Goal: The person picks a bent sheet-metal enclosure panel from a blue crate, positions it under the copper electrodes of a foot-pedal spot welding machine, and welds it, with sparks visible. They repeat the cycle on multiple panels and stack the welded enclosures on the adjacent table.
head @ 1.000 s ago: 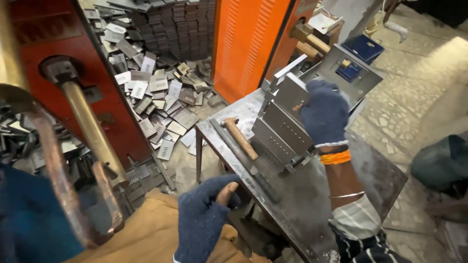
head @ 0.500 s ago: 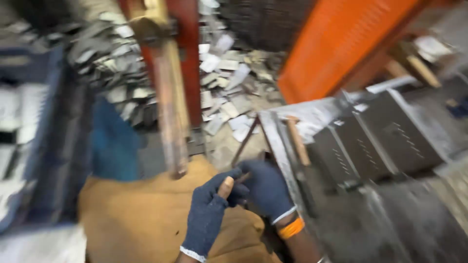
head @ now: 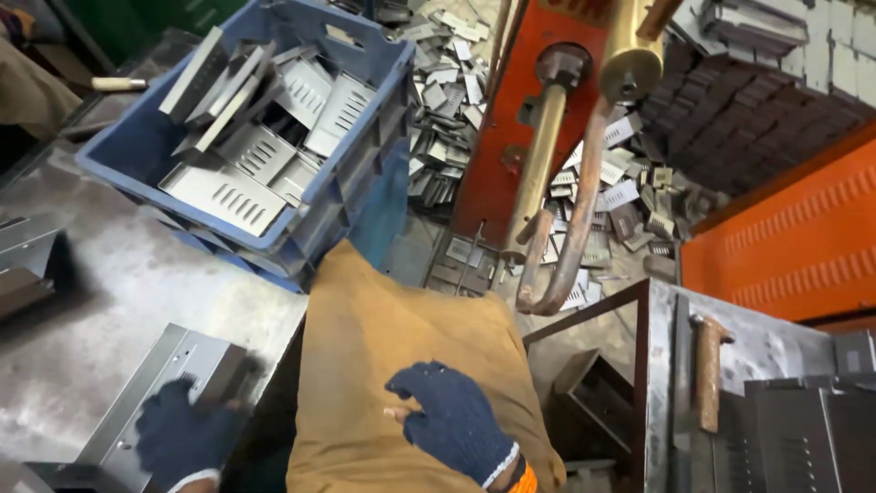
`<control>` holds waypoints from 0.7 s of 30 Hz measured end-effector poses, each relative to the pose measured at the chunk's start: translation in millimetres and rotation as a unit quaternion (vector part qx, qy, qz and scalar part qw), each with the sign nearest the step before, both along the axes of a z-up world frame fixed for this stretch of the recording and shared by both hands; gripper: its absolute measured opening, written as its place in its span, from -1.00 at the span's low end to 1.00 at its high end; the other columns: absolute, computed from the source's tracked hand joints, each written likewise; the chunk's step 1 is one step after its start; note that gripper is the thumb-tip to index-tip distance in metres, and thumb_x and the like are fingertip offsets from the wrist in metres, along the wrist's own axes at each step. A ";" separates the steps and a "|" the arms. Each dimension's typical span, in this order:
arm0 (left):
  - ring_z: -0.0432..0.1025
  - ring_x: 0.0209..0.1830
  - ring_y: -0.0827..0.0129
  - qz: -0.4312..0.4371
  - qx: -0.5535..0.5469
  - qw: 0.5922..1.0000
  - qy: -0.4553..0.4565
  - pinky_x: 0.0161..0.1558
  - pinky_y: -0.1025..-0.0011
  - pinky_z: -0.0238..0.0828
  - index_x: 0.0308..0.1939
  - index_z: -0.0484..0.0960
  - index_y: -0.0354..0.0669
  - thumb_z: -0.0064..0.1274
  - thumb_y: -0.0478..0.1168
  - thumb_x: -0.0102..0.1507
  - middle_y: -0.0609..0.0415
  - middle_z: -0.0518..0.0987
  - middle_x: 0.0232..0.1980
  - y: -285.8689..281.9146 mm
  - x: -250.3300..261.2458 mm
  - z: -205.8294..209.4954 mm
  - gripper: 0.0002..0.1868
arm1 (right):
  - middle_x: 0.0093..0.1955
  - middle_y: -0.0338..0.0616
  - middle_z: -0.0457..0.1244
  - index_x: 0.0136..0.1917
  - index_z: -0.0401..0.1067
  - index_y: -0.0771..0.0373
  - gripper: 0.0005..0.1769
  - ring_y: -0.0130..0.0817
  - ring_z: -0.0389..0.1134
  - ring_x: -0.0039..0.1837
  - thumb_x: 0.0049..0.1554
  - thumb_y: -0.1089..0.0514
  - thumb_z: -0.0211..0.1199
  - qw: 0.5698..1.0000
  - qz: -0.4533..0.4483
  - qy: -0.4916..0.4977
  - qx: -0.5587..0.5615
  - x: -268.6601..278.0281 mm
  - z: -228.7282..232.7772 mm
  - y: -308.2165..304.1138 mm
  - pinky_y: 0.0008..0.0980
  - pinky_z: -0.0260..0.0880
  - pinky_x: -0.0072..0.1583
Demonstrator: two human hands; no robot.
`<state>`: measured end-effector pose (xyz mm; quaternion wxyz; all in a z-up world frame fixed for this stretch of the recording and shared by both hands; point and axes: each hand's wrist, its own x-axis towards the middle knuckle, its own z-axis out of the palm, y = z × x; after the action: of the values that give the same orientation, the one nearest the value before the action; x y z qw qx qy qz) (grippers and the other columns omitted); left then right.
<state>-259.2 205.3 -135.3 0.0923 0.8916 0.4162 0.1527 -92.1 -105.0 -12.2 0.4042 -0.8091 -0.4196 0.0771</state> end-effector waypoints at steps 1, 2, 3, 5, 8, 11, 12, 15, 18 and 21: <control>0.47 0.08 -0.06 0.005 -0.009 1.000 0.017 0.11 0.11 0.41 0.15 0.63 -0.06 0.44 0.06 -0.05 -0.17 0.56 0.07 6.8 -25.6 -10.2 -0.28 | -0.15 -0.12 0.34 0.00 0.50 0.17 -0.70 -0.07 0.37 -0.05 0.03 0.08 0.45 1.000 0.009 0.005 -0.015 -2.3 -2.5 -0.2 -0.11 0.35 -0.04; 0.47 0.07 -0.06 0.009 -0.019 0.999 0.034 0.11 0.12 0.42 0.17 0.62 -0.07 0.44 0.05 -0.05 -0.18 0.56 0.07 18.6 -43.7 -12.5 -0.26 | -0.15 -0.12 0.34 0.00 0.50 0.17 -0.70 -0.07 0.37 -0.05 0.03 0.08 0.45 1.000 0.012 0.002 -0.016 -1.9 -0.6 2.3 -0.11 0.35 -0.04; 0.48 0.07 -0.05 0.013 -0.028 0.998 0.050 0.10 0.12 0.43 0.19 0.60 -0.07 0.44 0.05 -0.05 -0.18 0.56 0.07 30.1 -61.5 -13.6 -0.24 | -0.15 -0.12 0.34 0.01 0.49 0.17 -0.71 -0.07 0.37 -0.05 0.04 0.06 0.45 0.999 0.022 0.019 -0.026 -1.3 1.3 4.2 -0.11 0.34 -0.03; 0.49 0.06 -0.04 0.019 -0.047 0.995 0.082 0.09 0.13 0.45 0.24 0.57 -0.09 0.44 0.04 -0.04 -0.19 0.56 0.07 57.9 -75.0 0.5 -0.20 | -0.14 -0.12 0.33 0.01 0.49 0.17 -0.71 -0.07 0.37 -0.04 0.06 0.05 0.44 0.998 0.032 0.033 -0.036 -1.4 10.0 10.7 -0.12 0.34 -0.03; 0.51 0.04 -0.01 0.023 -0.072 0.988 0.132 0.08 0.14 0.47 0.30 0.53 -0.10 0.45 0.03 -0.04 -0.20 0.56 0.07 98.4 -44.4 50.1 -0.15 | -0.13 -0.10 0.33 0.04 0.49 0.18 -0.71 -0.07 0.36 -0.03 0.09 0.06 0.43 0.998 0.059 0.023 0.006 -0.9 30.8 28.9 -0.12 0.34 -0.01; 0.53 0.03 0.01 0.029 -0.098 0.977 0.185 0.06 0.15 0.49 0.36 0.48 -0.12 0.46 0.02 -0.04 -0.21 0.55 0.07 99.8 -5.8 99.7 -0.09 | -0.06 -0.10 0.34 0.10 0.49 0.16 -0.70 -0.07 0.37 0.02 0.13 0.09 0.42 0.995 0.077 -0.012 0.059 -6.7 60.2 54.9 -0.13 0.35 0.04; 0.53 0.02 0.01 0.033 -0.107 0.973 0.203 0.05 0.16 0.50 0.38 0.47 -0.12 0.46 0.01 -0.04 -0.22 0.55 0.07 89.2 0.9 109.9 -0.07 | 0.01 -0.06 0.33 0.15 0.45 0.18 -0.64 -0.03 0.36 0.06 0.10 0.10 0.41 0.993 0.075 -0.041 0.086 -10.6 74.6 66.0 -0.10 0.35 0.08; 0.52 0.09 0.07 -0.139 -0.056 0.979 0.142 0.11 0.19 0.47 0.37 0.46 -0.05 0.42 0.02 -0.07 -0.13 0.55 0.12 68.1 9.5 115.0 -0.07 | 0.15 0.03 0.33 0.27 0.37 0.22 -0.44 0.05 0.35 0.17 0.01 0.15 0.40 0.982 0.065 -0.121 0.132 -16.8 106.3 90.7 -0.05 0.33 0.19; 0.50 0.15 0.15 -0.385 0.029 0.921 0.050 0.18 0.19 0.41 0.33 0.49 0.05 0.35 0.03 -0.06 0.03 0.55 0.17 35.6 26.7 132.1 -0.14 | 0.21 0.05 0.34 0.39 0.31 0.23 -0.21 0.07 0.35 0.23 -0.12 0.18 0.41 0.981 0.049 -0.158 0.104 -22.0 96.9 101.3 -0.02 0.32 0.25; 0.51 0.10 0.14 -0.498 0.070 0.864 0.001 0.14 0.10 0.36 0.27 0.52 0.00 0.27 0.00 -0.02 0.05 0.59 0.13 -9.5 64.2 206.6 -0.25 | 0.11 -0.04 0.37 0.40 0.35 0.14 -0.15 0.01 0.39 0.16 -0.18 0.18 0.44 0.996 0.003 -0.092 0.004 -15.2 72.7 96.3 -0.03 0.34 0.18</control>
<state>-195.0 195.8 71.3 0.0928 0.9845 -0.0952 0.1147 -107.4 -8.7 60.5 0.3664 -0.8098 -0.4583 0.0018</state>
